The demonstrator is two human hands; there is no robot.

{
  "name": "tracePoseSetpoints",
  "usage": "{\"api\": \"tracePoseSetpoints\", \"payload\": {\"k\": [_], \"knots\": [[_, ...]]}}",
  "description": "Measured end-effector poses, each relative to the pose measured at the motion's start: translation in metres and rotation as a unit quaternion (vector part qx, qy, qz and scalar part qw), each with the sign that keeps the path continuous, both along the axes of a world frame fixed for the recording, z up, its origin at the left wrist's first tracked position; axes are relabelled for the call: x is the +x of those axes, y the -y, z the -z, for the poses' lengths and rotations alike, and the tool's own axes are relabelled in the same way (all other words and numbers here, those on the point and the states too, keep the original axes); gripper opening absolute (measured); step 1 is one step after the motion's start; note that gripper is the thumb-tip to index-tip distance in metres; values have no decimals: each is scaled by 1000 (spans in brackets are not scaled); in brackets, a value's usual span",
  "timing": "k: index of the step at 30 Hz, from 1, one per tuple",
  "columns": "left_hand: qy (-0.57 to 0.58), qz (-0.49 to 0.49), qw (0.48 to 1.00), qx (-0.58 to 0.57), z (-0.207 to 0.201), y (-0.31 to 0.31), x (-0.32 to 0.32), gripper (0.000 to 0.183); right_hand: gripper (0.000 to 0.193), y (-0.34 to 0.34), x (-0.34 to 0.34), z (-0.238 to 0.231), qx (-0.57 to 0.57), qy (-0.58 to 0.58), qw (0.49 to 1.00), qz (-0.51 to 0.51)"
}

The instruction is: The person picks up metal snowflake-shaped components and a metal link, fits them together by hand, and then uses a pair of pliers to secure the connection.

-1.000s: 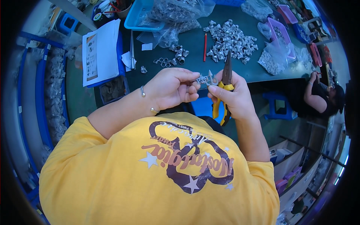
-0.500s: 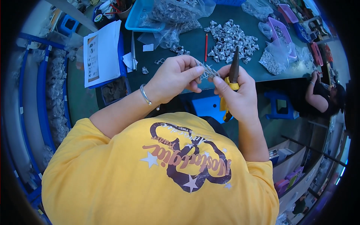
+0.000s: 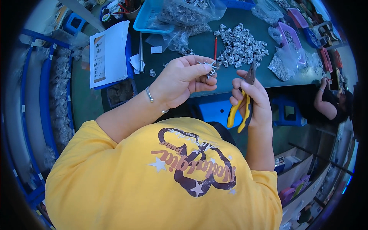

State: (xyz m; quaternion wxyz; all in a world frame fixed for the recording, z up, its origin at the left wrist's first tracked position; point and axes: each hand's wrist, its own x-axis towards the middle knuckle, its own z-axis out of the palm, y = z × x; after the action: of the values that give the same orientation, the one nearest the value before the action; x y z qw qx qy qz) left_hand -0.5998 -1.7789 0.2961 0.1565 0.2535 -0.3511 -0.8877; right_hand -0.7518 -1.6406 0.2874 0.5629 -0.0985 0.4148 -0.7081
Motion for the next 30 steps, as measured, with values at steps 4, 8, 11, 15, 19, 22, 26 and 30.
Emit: {"api": "tracePoseSetpoints", "payload": {"k": [4, 8, 11, 15, 19, 22, 26, 30], "knots": [[-15, -6, 1000, 20, 1, 2, 3, 16, 51, 0, 10, -5, 31, 128, 991, 19], [-50, -3, 995, 81, 2, 3, 3, 16, 64, -13, 16, 10, 43, -154, 986, -55], [-75, 9, 991, 113, 5, 4, 5, 15, 52, -17, 20, 16, 49, -519, 853, -16], [-77, 24, 989, 124, 5, 3, 9, 15, 51, -12, 21, 8, -24, -690, 723, 22], [-81, 56, 987, 124, 7, 3, 11, 14, 63, -12, 13, 3, 18, -802, 596, 35], [-86, 62, 985, 139, 5, 1, 12, 14, 62, -10, 9, -7, 40, -873, 481, 67], [-109, 89, 975, 172, 3, 1, 13, 13, 61, -11, 4, -16, 49, -898, 434, 50], [-125, 114, 958, 232, 4, -1, 14, 13, 50, -10, -2, -23, 38, -931, 360, 49]]}}
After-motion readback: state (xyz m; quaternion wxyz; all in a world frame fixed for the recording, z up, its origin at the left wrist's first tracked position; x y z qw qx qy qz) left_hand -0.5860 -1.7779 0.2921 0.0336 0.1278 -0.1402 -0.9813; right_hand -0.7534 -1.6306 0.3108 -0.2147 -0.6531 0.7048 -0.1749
